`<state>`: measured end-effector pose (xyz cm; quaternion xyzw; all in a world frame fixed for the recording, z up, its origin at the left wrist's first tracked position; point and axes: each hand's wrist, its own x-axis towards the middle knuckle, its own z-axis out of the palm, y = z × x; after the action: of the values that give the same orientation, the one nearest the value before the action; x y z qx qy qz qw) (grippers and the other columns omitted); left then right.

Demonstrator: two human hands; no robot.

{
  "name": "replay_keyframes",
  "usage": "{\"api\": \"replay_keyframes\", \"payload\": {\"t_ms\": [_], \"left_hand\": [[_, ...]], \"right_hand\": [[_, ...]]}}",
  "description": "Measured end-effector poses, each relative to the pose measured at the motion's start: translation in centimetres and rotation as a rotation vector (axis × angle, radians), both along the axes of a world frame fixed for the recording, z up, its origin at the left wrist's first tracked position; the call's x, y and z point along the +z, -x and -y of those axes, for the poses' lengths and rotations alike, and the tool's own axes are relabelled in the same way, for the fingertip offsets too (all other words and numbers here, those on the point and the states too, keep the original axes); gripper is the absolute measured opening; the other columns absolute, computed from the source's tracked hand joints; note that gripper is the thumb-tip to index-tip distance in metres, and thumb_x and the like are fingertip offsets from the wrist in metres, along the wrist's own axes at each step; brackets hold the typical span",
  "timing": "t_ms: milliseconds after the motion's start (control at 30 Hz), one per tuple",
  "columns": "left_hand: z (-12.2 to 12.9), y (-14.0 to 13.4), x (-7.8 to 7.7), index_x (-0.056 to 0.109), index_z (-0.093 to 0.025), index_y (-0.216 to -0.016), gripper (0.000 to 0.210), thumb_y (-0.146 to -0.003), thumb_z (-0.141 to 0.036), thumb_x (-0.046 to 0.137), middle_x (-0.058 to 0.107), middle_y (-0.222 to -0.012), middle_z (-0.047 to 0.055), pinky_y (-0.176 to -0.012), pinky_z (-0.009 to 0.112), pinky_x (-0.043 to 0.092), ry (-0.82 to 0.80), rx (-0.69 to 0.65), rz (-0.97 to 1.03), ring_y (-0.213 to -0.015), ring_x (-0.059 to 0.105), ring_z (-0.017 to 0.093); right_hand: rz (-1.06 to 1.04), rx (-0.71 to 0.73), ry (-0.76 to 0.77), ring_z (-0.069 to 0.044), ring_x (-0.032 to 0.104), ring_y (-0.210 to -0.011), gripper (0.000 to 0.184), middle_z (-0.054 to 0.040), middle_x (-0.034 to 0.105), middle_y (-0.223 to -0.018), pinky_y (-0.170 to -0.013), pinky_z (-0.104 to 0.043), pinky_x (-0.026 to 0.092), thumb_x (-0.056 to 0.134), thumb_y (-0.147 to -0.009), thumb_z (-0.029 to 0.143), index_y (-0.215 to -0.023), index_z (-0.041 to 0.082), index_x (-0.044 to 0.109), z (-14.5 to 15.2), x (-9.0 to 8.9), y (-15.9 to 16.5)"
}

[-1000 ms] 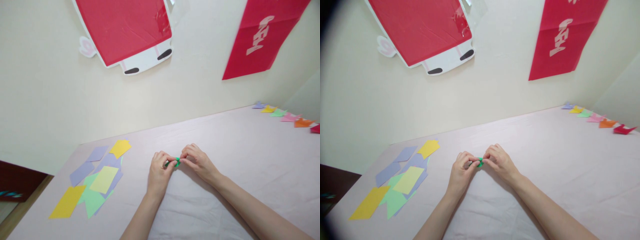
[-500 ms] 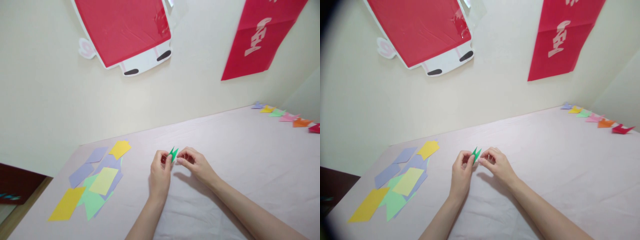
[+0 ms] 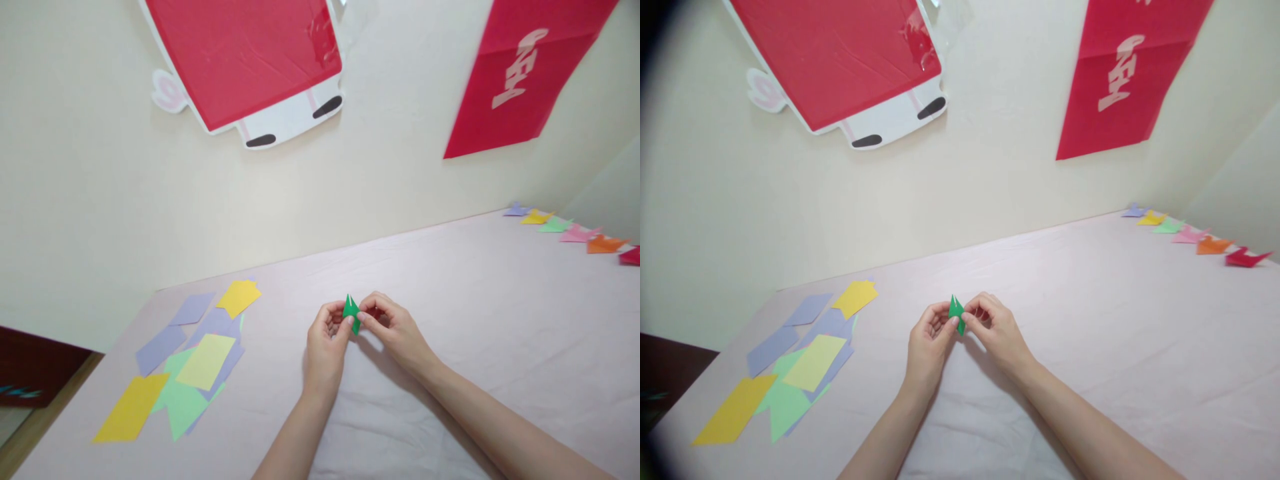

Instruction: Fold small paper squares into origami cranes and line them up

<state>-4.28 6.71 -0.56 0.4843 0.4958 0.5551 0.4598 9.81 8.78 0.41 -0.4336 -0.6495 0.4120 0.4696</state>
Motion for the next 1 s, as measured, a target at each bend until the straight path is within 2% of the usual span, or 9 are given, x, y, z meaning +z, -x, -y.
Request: {"api": "replay_keyframes", "payload": {"t_ms": [167,300,400,667,833,1000], "left_hand": [[-0.1,0.1,0.0,0.063,-0.017,-0.090,0.010,-0.082,-0.024,0.062,0.068,-0.086,0.002,-0.076,0.025,0.047,0.004,-0.055,-0.038,-0.081,0.062,0.016],[0.0,0.2,0.2,0.065,-0.018,-0.090,0.011,-0.083,-0.026,0.062,0.068,-0.085,0.002,-0.075,0.025,0.047,-0.004,-0.110,-0.072,-0.080,0.061,0.016],[-0.2,0.3,0.4,0.066,-0.017,-0.085,0.013,-0.083,-0.030,0.063,0.067,-0.079,0.001,-0.071,0.025,0.046,0.010,-0.133,-0.098,-0.075,0.060,0.016],[-0.5,0.5,0.5,0.066,-0.017,-0.077,0.016,-0.080,-0.032,0.066,0.063,-0.073,0.000,-0.068,0.024,0.043,-0.014,-0.189,-0.132,-0.071,0.055,0.015],[-0.3,0.3,0.8,0.062,-0.017,-0.071,0.022,-0.078,-0.037,0.066,0.059,-0.066,-0.002,-0.063,0.024,0.042,-0.009,-0.216,-0.125,-0.064,0.052,0.013],[-0.2,0.3,1.0,0.062,-0.017,-0.066,0.025,-0.074,-0.039,0.070,0.057,-0.062,-0.001,-0.060,0.024,0.041,0.002,-0.259,-0.128,-0.061,0.051,0.013]], "right_hand": [[-0.152,0.035,0.126,-0.016,0.057,-0.073,0.017,-0.0019,0.063,-0.082,-0.069,-0.030,0.046,0.065,-0.082,0.034,-0.090,0.019,0.062,-0.4,-0.7,0.0],[-0.280,0.099,0.199,-0.015,0.055,-0.067,0.021,0.0003,0.060,-0.072,-0.065,-0.029,0.045,0.068,-0.078,0.038,-0.079,0.019,0.061,-0.7,-1.0,-0.1],[-0.296,0.114,0.236,-0.014,0.054,-0.065,0.024,0.0009,0.058,-0.070,-0.063,-0.028,0.045,0.070,-0.075,0.040,-0.077,0.019,0.060,-0.8,-0.8,-0.1],[-0.283,0.123,0.156,-0.014,0.053,-0.064,0.024,0.0018,0.057,-0.067,-0.062,-0.027,0.043,0.066,-0.079,0.040,-0.073,0.018,0.061,-0.6,-0.5,0.0],[-0.324,0.137,0.174,-0.014,0.053,-0.060,0.026,0.0024,0.057,-0.064,-0.059,-0.028,0.043,0.068,-0.076,0.043,-0.071,0.019,0.059,-0.6,-0.5,-0.1],[-0.327,0.084,0.143,-0.014,0.049,-0.060,0.027,0.0029,0.053,-0.062,-0.059,-0.028,0.041,0.069,-0.075,0.043,-0.066,0.020,0.058,-0.3,-0.3,-0.1]]}}
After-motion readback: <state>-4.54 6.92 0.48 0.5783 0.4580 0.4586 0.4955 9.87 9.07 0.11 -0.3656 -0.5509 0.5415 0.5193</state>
